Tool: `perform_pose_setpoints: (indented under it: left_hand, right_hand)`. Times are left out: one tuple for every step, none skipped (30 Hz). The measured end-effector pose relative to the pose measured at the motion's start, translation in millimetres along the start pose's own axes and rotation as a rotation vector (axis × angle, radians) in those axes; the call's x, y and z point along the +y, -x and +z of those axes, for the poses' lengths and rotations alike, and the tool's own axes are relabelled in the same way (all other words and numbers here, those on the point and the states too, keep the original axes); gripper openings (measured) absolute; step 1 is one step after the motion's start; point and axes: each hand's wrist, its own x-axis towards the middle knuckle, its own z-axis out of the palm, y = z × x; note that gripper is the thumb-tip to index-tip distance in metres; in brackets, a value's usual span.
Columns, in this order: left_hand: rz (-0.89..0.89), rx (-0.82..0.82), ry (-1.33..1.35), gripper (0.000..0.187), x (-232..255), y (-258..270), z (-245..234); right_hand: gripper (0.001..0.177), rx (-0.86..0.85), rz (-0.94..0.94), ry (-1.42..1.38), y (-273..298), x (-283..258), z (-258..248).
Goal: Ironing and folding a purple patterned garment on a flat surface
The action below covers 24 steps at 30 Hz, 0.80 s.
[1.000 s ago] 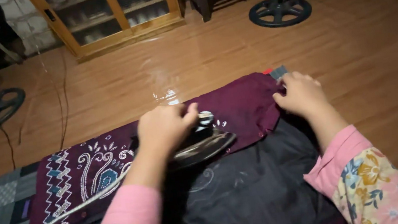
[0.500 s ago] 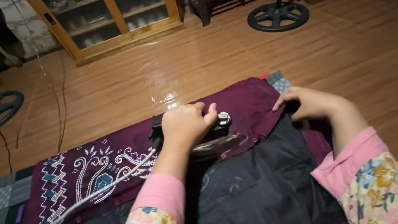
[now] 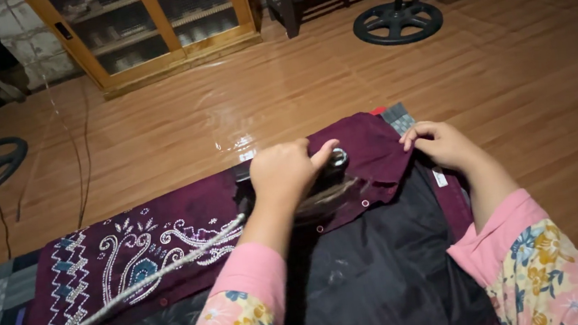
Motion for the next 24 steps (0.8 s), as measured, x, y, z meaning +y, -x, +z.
perform_pose_setpoints:
  left_hand:
    - [0.002, 0.001, 0.001, 0.067, 2.8, -2.0, 3.8]
    - [-0.005, 0.035, 0.015, 0.068, 6.1, -3.7, 7.8]
    - [-0.012, 0.069, 0.030, 0.069, 9.2, -5.4, 11.6]
    - [-0.012, 0.073, 0.031, 0.069, 15.3, -8.6, 12.3]
    - [-0.054, 0.076, 0.021, 0.070, 21.3, -11.7, 13.1]
    - [-0.098, 0.078, 0.016, 0.072, 27.9, -13.8, 14.6]
    - [-0.100, 0.081, 0.020, 0.072, 33.2, -17.6, 18.7]
    - [-0.140, 0.071, 0.013, 0.073, 38.8, -20.3, 22.8]
    - [-0.181, 0.061, 0.005, 0.073, 44.7, -23.2, 27.0]
    - [-0.182, 0.060, 0.005, 0.073, 50.7, -26.1, 30.6]
    - [-0.176, 0.062, 0.019, 0.073, 56.9, -29.2, 34.0]
    - [-0.170, 0.067, 0.033, 0.072, 63.0, -33.8, 37.0]
    - [-0.170, 0.069, 0.034, 0.072, 69.2, -39.6, 44.2]
    - [-0.192, 0.093, 0.044, 0.071, 75.8, -45.3, 51.4]
    - [-0.214, 0.118, 0.054, 0.070, 82.4, -51.0, 58.6]
    - [-0.215, 0.119, 0.056, 0.070, 87.3, -55.0, 65.0]
    - [-0.217, 0.159, 0.070, 0.068, 92.3, -58.8, 71.3]
    - [-0.219, 0.200, 0.081, 0.066, 96.2, -62.8, 77.2]
    - [-0.220, 0.203, 0.081, 0.066, 97.3, -64.4, 81.1]
    - [-0.187, 0.201, 0.093, 0.065, 97.4, -66.8, 84.5]
    - [-0.154, 0.199, 0.105, 0.064, 97.4, -69.2, 87.8]
    - [-0.155, 0.201, 0.104, 0.064, 93.7, -69.5, 86.4]
    - [-0.121, 0.133, 0.135, 0.064, 90.0, -69.7, 84.9]
    - [-0.087, 0.066, 0.166, 0.064, 86.4, -70.6, 83.0]
  right_hand:
    - [0.015, 0.002, 0.000, 0.001, 0.1, -1.0, 0.7]
    - [0.015, 0.020, -0.012, 0.026, 0.3, -2.2, 0.7]
    - [0.016, 0.039, -0.025, 0.050, 0.4, -3.5, 0.8]
    - [0.016, 0.039, -0.028, 0.054, 1.7, -6.1, -1.1]
    - [0.015, 0.055, -0.014, 0.043, 2.9, -8.6, -2.8]
    - [0.015, 0.068, 0.002, 0.034, 5.5, -11.0, -5.2]
    - [0.015, 0.067, 0.002, 0.040, 5.2, -9.4, -6.4]
    - [0.012, 0.063, 0.009, 0.005, 6.1, -7.3, -7.1]
    - [0.011, 0.058, 0.016, -0.029, 7.0, -5.1, -8.1]
    - [0.011, 0.057, 0.017, -0.029, 9.0, -10.2, -5.7]
    - [0.014, 0.115, 0.085, 0.028, 11.1, -15.5, -3.6]
    - [0.018, 0.173, 0.149, 0.086, 11.4, -21.2, -2.6]
    - [0.018, 0.173, 0.147, 0.087, 11.4, -24.4, -2.6]
    - [0.019, 0.214, 0.095, 0.186, 12.0, -27.8, -3.0]
    - [0.022, 0.256, 0.042, 0.285, 12.6, -31.1, -3.3]
    - [0.022, 0.256, 0.042, 0.288, 12.8, -29.5, -3.5]
    - [0.026, 0.274, 0.032, 0.306, 13.1, -28.0, -3.7]
    - [0.030, 0.291, 0.021, 0.322, 12.3, -26.5, -3.0]
    - [0.030, 0.291, 0.019, 0.323, 13.0, -24.4, -3.5]
    - [0.031, 0.274, 0.083, 0.236, 12.5, -22.6, -3.5]
    - [0.031, 0.256, 0.148, 0.150, 11.9, -20.9, -3.5]
    - [0.031, 0.256, 0.145, 0.149, 10.7, -19.2, -6.0]
    - [0.022, 0.200, 0.278, 0.053, 9.5, -17.7, -8.5]
    - [0.013, 0.143, 0.409, -0.043, 7.6, -16.5, -11.6]
